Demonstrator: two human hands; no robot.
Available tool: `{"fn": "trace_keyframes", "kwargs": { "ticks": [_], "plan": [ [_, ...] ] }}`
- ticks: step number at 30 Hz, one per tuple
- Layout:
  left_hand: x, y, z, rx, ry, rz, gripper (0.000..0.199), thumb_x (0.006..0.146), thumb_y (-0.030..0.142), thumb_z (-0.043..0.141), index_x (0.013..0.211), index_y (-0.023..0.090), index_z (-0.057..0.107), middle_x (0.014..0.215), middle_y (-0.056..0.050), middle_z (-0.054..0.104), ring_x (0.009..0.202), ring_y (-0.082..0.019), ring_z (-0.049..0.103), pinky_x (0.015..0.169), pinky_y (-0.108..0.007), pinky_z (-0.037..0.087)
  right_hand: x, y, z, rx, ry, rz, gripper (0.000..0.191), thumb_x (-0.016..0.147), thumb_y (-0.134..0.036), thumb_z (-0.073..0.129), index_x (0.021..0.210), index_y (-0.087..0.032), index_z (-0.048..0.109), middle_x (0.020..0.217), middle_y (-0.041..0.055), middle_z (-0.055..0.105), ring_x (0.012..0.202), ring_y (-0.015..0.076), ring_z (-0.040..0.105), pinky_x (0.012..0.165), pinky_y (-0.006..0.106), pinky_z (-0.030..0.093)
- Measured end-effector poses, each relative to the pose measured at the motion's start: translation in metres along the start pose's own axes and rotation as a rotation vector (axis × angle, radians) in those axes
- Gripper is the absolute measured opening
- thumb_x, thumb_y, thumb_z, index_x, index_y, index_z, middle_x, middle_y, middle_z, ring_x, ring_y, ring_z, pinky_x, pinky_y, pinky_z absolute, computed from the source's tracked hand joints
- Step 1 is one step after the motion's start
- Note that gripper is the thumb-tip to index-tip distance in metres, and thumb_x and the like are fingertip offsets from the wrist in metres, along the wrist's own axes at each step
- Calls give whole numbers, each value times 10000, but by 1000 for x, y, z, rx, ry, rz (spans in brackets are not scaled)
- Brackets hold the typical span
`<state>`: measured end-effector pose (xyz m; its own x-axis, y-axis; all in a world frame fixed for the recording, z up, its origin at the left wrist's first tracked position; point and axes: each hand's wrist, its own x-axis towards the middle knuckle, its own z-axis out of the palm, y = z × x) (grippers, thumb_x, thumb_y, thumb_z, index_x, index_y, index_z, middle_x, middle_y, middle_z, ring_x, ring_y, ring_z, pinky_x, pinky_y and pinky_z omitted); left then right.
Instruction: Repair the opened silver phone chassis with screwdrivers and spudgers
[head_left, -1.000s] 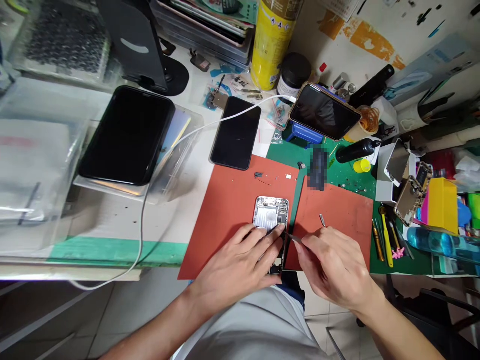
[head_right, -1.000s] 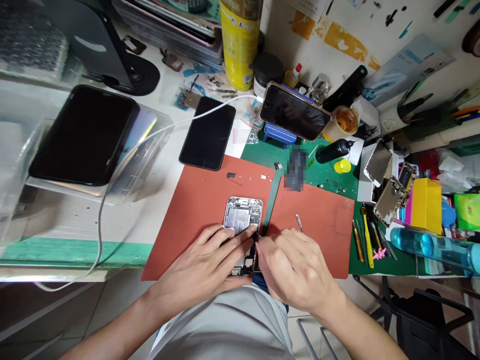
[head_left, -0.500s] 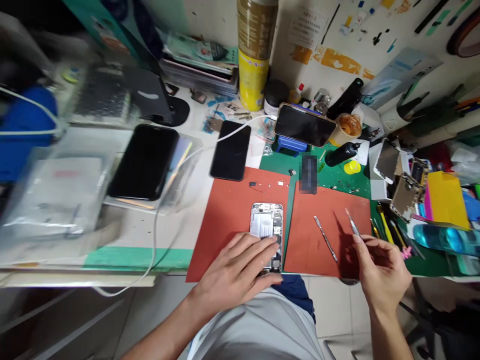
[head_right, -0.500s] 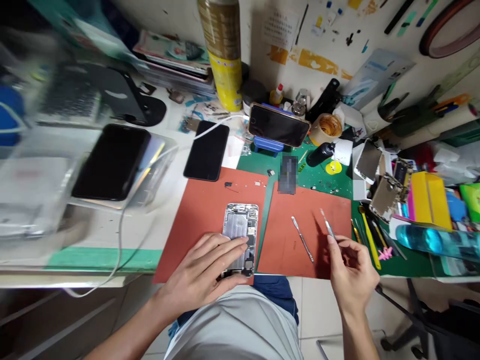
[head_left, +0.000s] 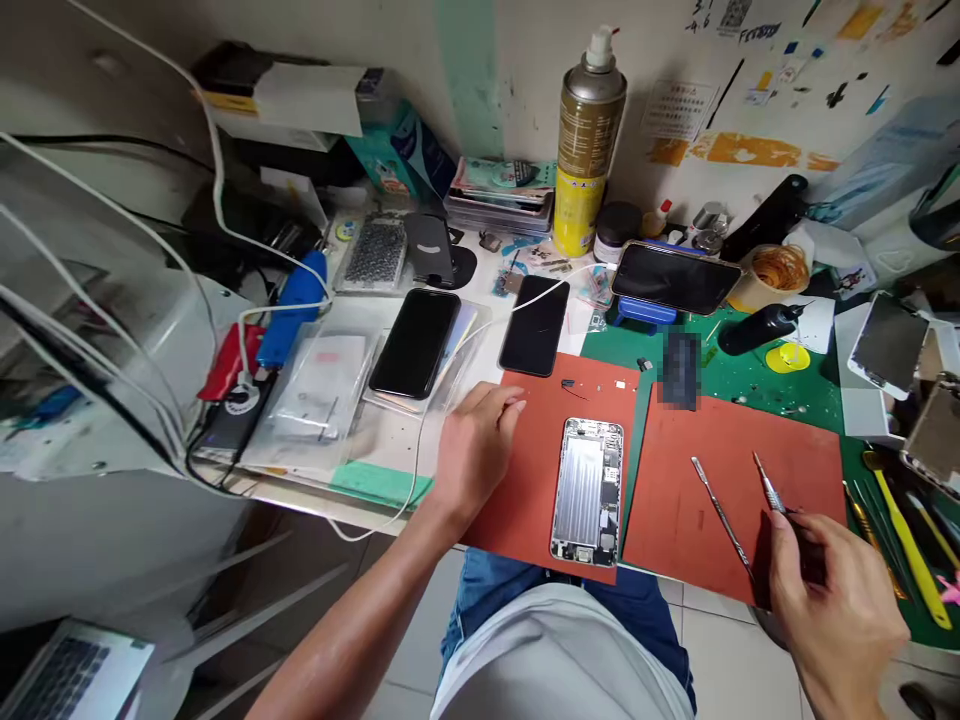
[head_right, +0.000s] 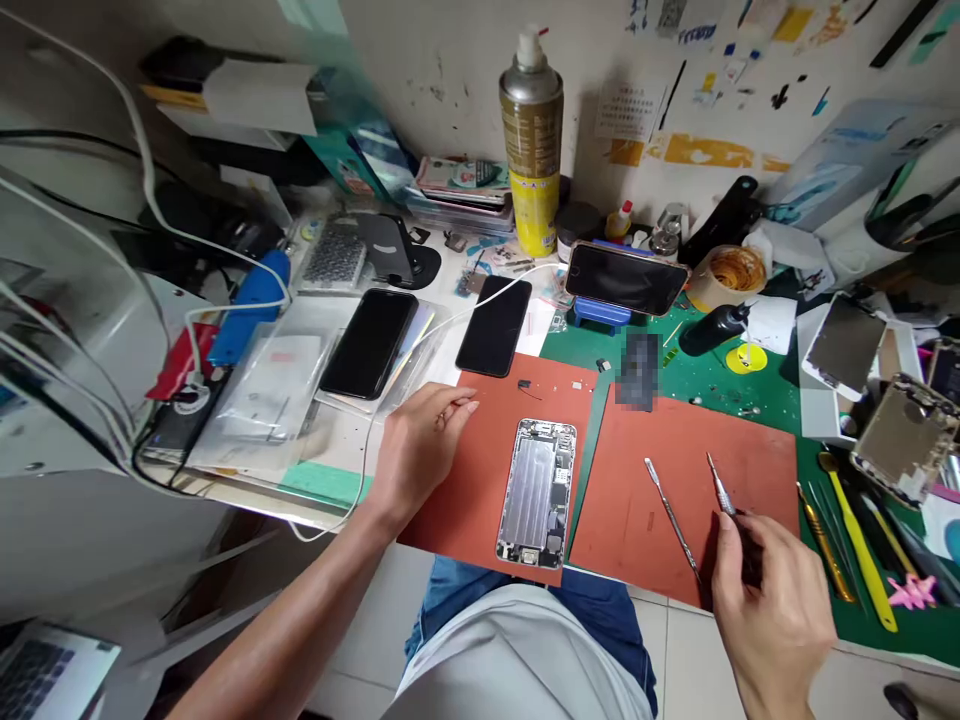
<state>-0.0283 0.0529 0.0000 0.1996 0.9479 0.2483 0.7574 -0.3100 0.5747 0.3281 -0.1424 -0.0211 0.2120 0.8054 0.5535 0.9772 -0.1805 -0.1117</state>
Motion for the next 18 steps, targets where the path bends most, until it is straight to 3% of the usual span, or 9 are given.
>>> {"fn": "trace_keyframes", "kwargs": {
  "ticks": [6, 14, 18],
  "plan": [
    [16, -5, 15, 86, -71, -43, 151, 1036, 197, 609, 932, 204, 719, 963, -46, 750, 835, -220, 722, 778, -335, 532, -2, -14, -14, 50, 53, 85, 232, 901, -145, 852, 1111, -153, 755, 1023, 131, 805, 877, 295, 752, 860, 396, 586],
    [23, 1, 5, 87, -126, -14, 212, 1003, 303, 508, 927, 196, 675, 979, -103, 762, 878, -288, 737, 783, -393, 538, 3, -42, -31, 269, -60, 73, 183, 969, -103, 766, 1127, -175, 706, 974, 80, 745, 857, 207, 711, 854, 341, 566],
    [12, -2, -1, 61, -124, -281, 243, 876, 513, 684, 921, 280, 738, 871, 28, 809, 833, -300, 786, 688, -380, 576, 12, -35, -38, 246, -42, 196, 70, 1024, -141, 698, 1061, -199, 684, 936, 48, 720, 852, 184, 701, 804, 306, 563]
  ]
}}
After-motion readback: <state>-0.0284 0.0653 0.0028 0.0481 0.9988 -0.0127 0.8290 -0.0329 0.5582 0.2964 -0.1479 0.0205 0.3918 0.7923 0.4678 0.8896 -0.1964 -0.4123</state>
